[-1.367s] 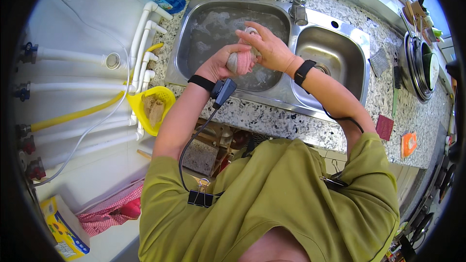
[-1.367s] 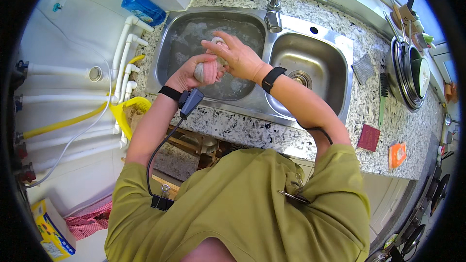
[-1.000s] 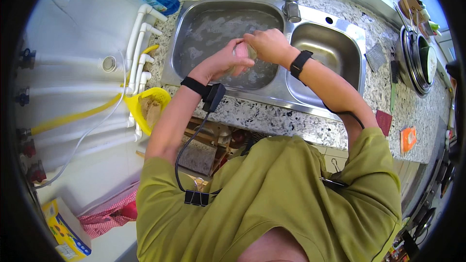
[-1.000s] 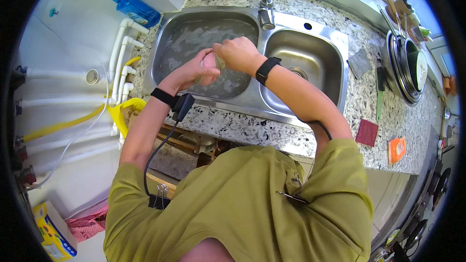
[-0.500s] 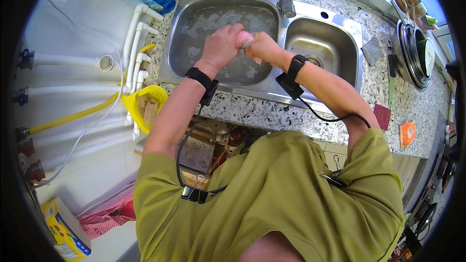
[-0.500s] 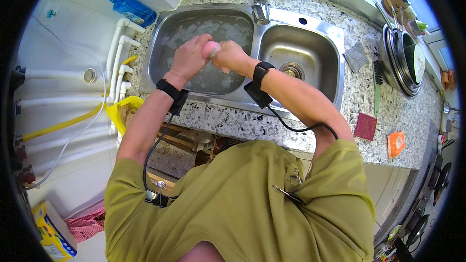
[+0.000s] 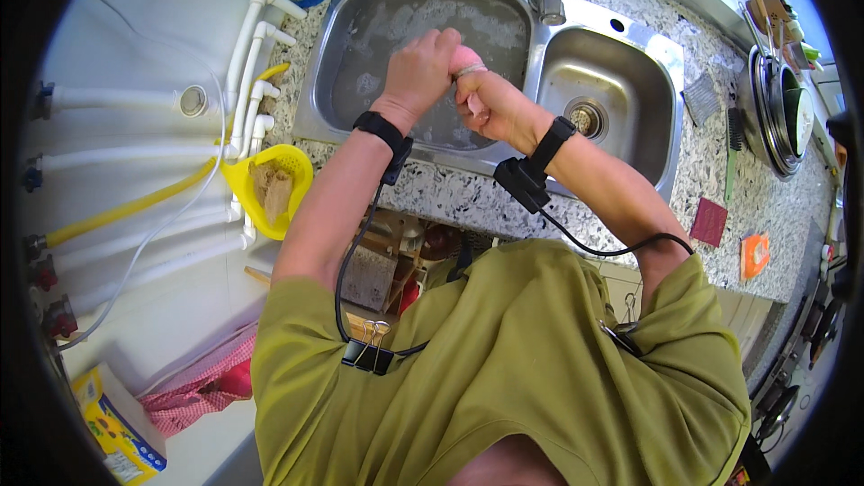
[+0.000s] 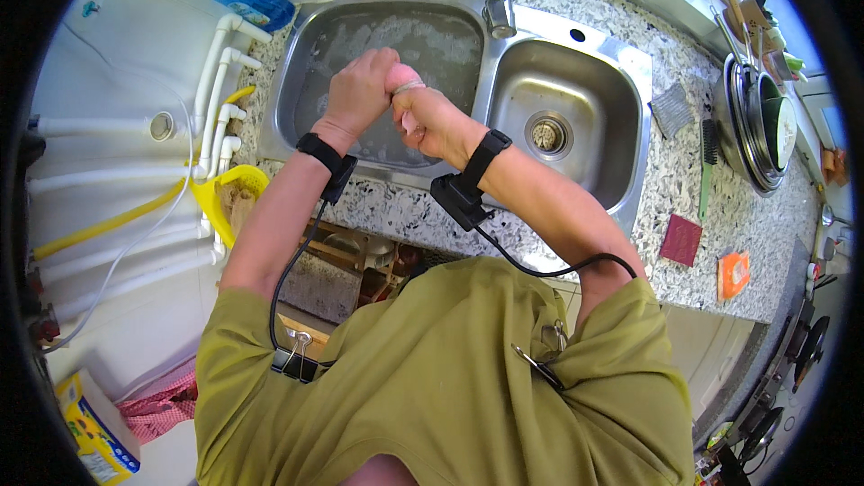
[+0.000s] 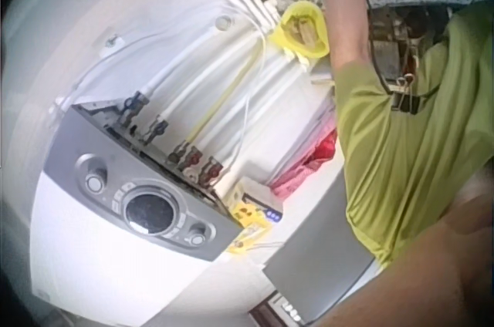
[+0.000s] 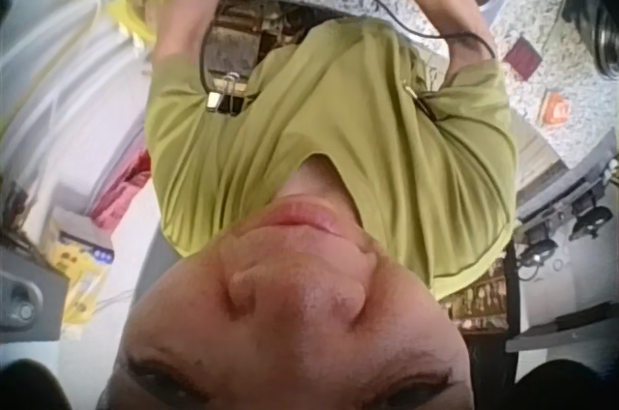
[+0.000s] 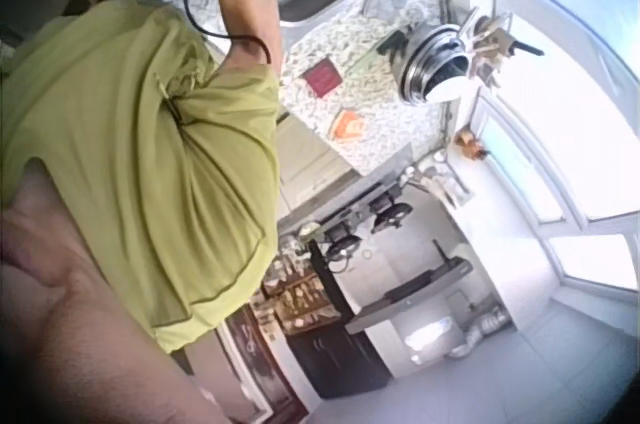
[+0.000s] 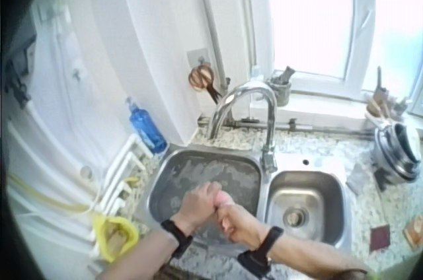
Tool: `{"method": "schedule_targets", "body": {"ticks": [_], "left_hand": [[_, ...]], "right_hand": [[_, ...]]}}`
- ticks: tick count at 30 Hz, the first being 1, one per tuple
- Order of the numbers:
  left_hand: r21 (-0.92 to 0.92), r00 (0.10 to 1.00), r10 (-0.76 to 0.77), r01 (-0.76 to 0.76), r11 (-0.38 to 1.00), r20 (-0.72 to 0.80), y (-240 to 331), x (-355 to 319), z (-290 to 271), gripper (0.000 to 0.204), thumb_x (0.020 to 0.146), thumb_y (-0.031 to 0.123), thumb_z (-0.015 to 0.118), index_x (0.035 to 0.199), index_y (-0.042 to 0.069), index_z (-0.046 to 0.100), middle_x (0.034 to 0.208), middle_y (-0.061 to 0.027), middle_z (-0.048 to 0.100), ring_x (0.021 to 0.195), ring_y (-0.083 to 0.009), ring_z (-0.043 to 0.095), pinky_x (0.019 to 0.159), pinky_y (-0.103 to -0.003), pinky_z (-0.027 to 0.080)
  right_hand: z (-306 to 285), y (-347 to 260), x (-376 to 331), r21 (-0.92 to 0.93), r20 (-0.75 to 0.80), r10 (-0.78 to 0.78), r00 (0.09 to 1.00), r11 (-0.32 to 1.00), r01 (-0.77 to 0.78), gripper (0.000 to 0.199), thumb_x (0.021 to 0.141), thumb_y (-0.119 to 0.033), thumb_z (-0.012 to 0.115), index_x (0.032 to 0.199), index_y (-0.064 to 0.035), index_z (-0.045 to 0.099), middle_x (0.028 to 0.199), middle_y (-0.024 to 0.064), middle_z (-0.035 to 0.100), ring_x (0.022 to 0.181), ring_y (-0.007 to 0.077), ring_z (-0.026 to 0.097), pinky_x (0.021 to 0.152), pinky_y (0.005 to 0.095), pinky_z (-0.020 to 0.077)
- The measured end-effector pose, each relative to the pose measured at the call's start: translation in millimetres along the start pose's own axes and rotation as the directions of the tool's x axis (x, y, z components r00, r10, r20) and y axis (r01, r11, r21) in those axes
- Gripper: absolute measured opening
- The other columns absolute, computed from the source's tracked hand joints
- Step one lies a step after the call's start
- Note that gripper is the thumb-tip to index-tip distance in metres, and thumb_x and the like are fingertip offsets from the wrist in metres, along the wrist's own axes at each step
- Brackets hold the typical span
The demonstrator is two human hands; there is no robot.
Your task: The person scrubs and rinses a cloth in the sink, then wipes the granite countertop and sink area with the cloth and a sponge. They repeatedly rinse the cloth and continue wiping different sections of the counter and sink before drying their hands with a paper towel.
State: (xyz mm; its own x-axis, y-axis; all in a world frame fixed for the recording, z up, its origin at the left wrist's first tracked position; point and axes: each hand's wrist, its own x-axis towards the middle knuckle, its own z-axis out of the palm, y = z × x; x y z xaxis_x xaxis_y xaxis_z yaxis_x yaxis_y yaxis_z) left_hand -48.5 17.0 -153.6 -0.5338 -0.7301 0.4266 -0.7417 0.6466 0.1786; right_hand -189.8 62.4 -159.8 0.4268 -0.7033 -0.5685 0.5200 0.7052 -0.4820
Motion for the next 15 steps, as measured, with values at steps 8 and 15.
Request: {"method": "schedule_targets", "body": {"ticks": [8, 15], "left_hand": [[-0.136, 0.909, -0.363, 0.394, 0.909, 0.208, 2, -15, -13, 0.033, 0.073, 0.015, 0.066, 0.102, 0.012, 0.051, 0.094, -0.0121, 0.062, 0.081, -0.0317, 0.062, 0.064, -0.04, 0.051], [-0.734, 0.689, -0.415, 0.676, 0.071, 0.594, -18, -41, -76, 0.071, 0.063, 0.003, 0.079, 0.125, 0.007, 0.045, 0.118, -0.0055, 0.048, 0.102, -0.0161, 0.054, 0.078, -0.026, 0.05]], "right_hand": [[-5, -4, 6, -0.319, 0.029, -0.016, 0.999, 0.947, 0.025, 0.016, 0.075, -0.004, 0.059, 0.082, -0.008, 0.045, 0.066, 0.0029, 0.044, 0.049, 0.0097, 0.041, 0.039, 0.0231, 0.0279], [-14, -31, -6, -0.991, 0.127, -0.482, 0.867, -0.019, 0.134, 0.053, 0.083, -0.039, 0.064, 0.116, 0.0017, 0.057, 0.11, 0.0126, 0.059, 0.104, 0.024, 0.057, 0.089, 0.0367, 0.0449]]}}
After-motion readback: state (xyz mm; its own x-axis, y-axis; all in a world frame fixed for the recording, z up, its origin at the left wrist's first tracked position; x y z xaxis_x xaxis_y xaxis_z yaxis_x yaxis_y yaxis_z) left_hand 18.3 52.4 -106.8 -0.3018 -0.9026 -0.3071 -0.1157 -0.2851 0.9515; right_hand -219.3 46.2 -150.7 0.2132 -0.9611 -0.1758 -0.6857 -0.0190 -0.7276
